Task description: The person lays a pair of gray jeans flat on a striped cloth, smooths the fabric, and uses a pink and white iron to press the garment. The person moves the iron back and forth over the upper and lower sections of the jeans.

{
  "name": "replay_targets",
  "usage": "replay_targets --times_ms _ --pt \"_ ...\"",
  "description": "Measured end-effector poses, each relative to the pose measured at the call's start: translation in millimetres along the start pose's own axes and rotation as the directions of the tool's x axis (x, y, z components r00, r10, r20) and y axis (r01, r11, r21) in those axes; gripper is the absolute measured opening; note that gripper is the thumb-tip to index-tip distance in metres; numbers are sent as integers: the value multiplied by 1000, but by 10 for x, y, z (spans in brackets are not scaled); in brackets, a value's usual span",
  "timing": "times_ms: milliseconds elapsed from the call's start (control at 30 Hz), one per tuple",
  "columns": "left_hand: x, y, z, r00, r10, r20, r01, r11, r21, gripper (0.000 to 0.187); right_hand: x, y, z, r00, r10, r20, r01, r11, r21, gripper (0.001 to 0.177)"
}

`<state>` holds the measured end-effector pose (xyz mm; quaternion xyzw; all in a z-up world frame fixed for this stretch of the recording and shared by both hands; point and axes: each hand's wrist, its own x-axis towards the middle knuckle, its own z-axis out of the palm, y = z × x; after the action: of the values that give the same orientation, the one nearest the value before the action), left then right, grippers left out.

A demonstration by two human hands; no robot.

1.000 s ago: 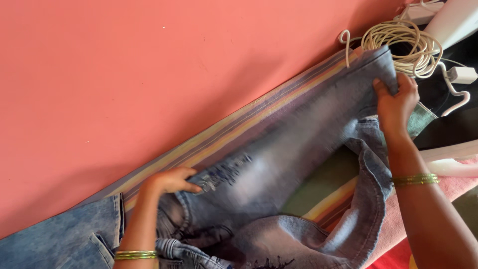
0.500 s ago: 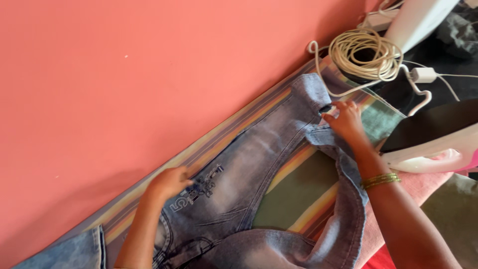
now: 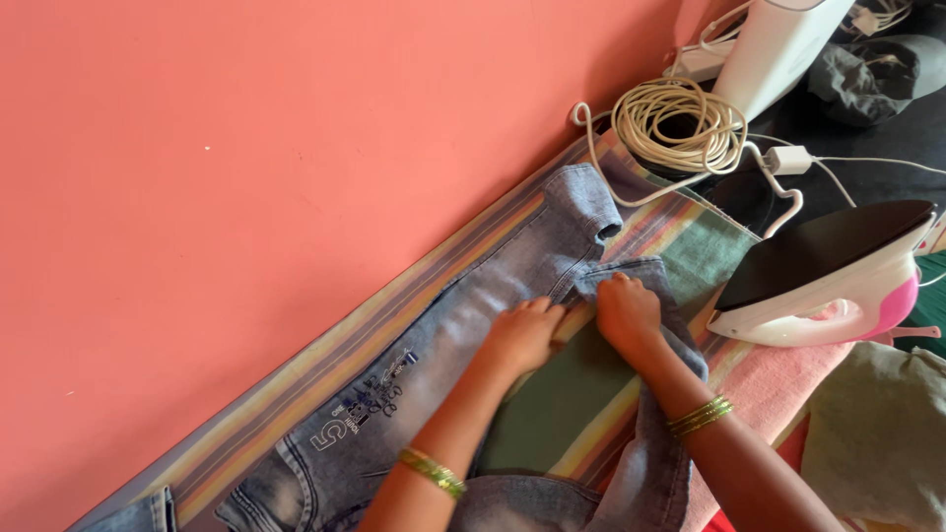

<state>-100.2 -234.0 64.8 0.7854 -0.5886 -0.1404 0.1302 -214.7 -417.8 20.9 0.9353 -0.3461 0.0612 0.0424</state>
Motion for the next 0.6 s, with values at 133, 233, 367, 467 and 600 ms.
replay_targets --times_ms 133,233,367,467,600 --pt "227 227 125 994 -12 -109 -5 988 -151 67 74 180 -157 987 93 -133 -51 956 289 16" --pt "287 381 156 979 -45 -200 -31 932 -361 70 150 250 -459 957 240 -161 -146 883 446 24" --pt "388 603 210 904 14 -428 -267 800 -537 72 303 368 -754 826 309 -472 126 715 688 22" --pt "391 828 212 862 -2 -507 -310 790 -529 63 404 446 -829 793 496 -354 89 481 872 15" --pt "380 940 170 879 33 -476 -276 849 -450 67 485 535 -830 718 583 -380 294 240 925 11"
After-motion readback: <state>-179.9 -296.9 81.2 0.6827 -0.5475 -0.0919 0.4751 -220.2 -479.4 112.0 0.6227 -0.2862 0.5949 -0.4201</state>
